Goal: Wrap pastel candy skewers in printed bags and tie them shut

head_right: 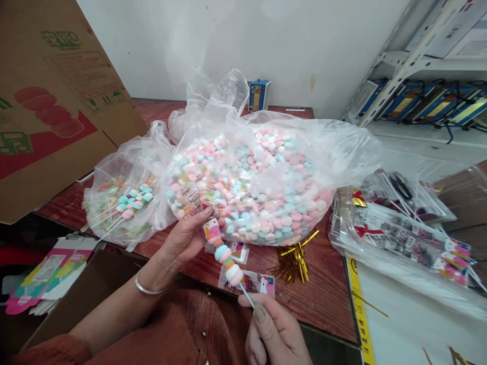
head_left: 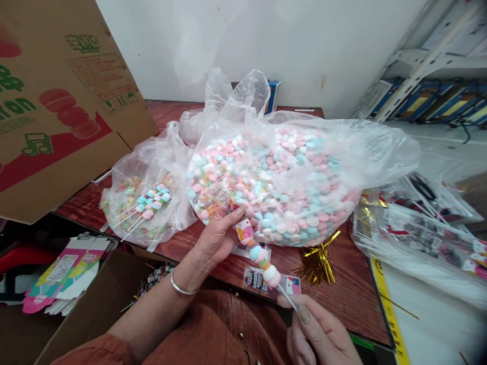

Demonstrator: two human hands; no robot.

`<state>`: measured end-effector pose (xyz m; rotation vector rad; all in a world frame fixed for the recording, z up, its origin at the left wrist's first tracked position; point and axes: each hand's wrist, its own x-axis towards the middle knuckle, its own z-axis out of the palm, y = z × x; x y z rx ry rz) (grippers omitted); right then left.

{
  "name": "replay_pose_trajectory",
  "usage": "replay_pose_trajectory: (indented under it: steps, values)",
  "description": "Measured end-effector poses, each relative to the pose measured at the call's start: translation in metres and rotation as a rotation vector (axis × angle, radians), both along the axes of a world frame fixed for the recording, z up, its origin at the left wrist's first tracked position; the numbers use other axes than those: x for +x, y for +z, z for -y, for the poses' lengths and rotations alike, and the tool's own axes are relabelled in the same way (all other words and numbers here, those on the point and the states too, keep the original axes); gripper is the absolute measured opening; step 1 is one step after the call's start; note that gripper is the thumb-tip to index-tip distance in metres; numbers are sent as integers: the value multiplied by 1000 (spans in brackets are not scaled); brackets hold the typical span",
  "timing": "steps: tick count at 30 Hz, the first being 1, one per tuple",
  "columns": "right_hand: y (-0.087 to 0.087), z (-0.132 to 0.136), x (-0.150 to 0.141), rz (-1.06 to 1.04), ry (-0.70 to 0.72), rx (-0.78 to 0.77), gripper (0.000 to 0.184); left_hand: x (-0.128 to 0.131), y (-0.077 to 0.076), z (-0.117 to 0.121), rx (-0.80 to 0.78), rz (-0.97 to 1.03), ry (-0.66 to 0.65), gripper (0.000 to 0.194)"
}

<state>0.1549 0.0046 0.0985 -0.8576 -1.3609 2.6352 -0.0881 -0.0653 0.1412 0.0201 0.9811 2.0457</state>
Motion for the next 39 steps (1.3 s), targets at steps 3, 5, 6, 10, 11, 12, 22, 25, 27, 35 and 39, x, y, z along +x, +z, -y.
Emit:
replay_pose_trajectory:
  steps: [3,5,6,10,11,12,22,25,27,35,39]
  values:
    - [-1,12,-14,-74,-43,-115,39,6,3,-9,14,75,55,25]
    - [2,18,-24,-111,-64,-147,37,11,6,-16,53,110,97,21]
    - [3,20,-29,-119,-73,-138,36,13,8,-20,72,121,116,20]
    - [8,20,-45,-71,-162,127,33,18,15,-35,84,155,153,20]
    - [8,19,-47,-53,-204,249,32,19,16,-38,77,164,161,20]
    - [7,17,-49,-34,-248,384,31,19,17,-41,69,173,168,20]
    - [-23,-10,-58,66,-427,1296,16,25,9,-57,26,181,142,26]
    - [-9,-17,-65,1,-278,679,26,24,7,-59,84,201,51,29]
    - [2,-20,-69,-68,-146,150,31,23,6,-60,115,199,0,30]
    - [-1,-19,-79,-110,-167,276,33,33,1,-62,103,189,-90,31]
    - [-11,-21,-77,-43,-334,1436,26,41,5,-64,49,150,-39,32]
